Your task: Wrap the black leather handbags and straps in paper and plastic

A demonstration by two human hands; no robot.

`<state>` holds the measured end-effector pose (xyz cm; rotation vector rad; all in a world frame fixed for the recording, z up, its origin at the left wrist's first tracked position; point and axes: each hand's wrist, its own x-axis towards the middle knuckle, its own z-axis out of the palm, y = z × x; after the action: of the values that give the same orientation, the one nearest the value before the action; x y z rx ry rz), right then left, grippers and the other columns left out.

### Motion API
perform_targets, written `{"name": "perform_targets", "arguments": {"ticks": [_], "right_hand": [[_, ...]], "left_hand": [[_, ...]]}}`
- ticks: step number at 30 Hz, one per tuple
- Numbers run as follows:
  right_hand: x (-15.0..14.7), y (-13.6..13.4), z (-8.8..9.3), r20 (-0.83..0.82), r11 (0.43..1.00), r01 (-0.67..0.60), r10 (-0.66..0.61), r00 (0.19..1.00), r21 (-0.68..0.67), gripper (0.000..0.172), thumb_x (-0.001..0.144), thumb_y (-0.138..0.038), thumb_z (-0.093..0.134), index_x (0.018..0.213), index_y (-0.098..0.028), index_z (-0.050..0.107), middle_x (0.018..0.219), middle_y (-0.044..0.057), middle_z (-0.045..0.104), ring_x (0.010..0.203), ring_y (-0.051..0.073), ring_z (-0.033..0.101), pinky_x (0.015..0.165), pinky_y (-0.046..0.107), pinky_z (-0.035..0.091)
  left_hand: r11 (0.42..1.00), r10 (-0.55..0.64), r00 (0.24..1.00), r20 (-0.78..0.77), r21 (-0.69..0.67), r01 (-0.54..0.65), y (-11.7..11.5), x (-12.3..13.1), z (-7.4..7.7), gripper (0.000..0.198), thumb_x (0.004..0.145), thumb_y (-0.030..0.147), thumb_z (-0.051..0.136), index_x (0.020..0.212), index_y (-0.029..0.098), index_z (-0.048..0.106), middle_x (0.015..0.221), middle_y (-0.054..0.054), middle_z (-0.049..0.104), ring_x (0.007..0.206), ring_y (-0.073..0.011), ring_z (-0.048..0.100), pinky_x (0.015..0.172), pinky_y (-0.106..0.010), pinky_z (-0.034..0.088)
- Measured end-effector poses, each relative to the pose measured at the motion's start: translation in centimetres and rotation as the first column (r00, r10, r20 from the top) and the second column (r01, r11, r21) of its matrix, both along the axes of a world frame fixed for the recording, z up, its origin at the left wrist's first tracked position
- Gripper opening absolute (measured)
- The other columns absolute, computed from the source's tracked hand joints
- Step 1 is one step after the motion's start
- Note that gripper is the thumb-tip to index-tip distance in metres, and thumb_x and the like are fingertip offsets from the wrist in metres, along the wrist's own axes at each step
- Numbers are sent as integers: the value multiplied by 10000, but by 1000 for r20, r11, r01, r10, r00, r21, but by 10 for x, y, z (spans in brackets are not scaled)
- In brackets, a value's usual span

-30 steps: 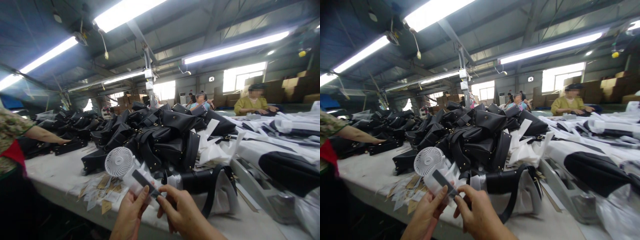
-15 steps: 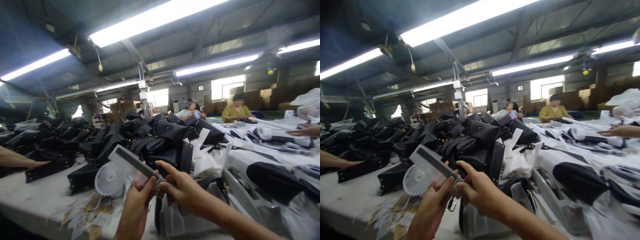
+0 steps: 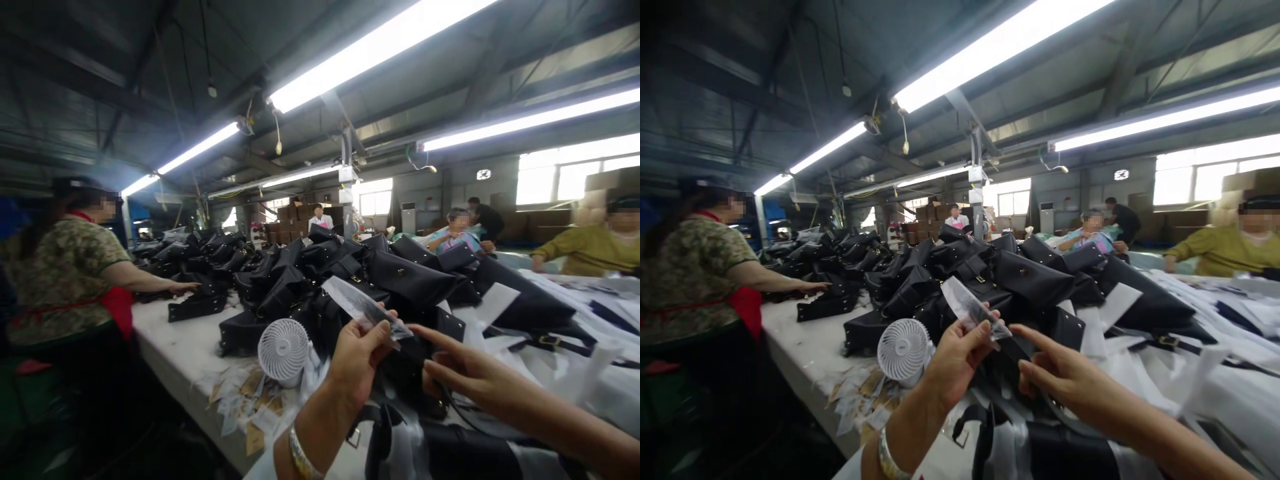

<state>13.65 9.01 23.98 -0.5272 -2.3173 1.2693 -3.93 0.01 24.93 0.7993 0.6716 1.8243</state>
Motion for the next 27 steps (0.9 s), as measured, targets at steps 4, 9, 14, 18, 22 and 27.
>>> {"name": "perform_targets", "arguments": {"ticks": [4,9,14,18,22,27], "right_hand": [[16,18,-1,101,999,-33,31,994,16,387,890,-500,581,953,-138,706,740,33,667,682,163,587,641,266,445],[9,35,41,30,984,117,-122,992,131,284,823,-431,666,786,-149,679,704,27,692,640,151,600,614,254,437],[18,50,57,-80,992,115,-111,991,43,410,762,-363,736,1099,-176,597,749,21,744,672,164,666,659,263,487],[34,46,55,-133,990,139,-133,982,36,444,772,-346,726,1149,-179,558,721,-3,727,653,156,666,655,267,506],[46,33,50,-234,922,344,-300,925,177,318,815,-349,686,1067,-188,577,821,27,724,749,185,682,700,309,529],[54,10,37,-413,606,617,-459,787,502,98,831,-308,694,872,-226,660,1291,72,613,1191,243,577,1033,409,434]], "left_hand": [[998,-34,999,17,-46,34,12,-22,7,308,791,114,709,1097,145,685,1110,-110,736,933,-177,705,815,-271,567],[996,-56,998,29,-62,58,38,-30,15,111,874,199,649,965,186,712,993,-34,763,907,-150,702,852,-311,584],[992,-116,992,-43,-58,113,57,-10,27,122,863,166,672,977,158,714,883,-36,769,788,-126,711,831,-272,587],[975,-201,976,-88,-110,191,61,22,22,259,845,123,681,1102,157,691,971,-75,766,803,-143,719,784,-253,593],[967,-224,972,-69,-137,213,61,44,15,269,844,113,679,1106,175,693,1061,-68,751,877,-144,713,773,-226,586],[968,-219,976,-6,-129,216,62,55,18,239,880,131,637,1108,183,690,1014,-46,761,868,-131,711,812,-245,582]]}}
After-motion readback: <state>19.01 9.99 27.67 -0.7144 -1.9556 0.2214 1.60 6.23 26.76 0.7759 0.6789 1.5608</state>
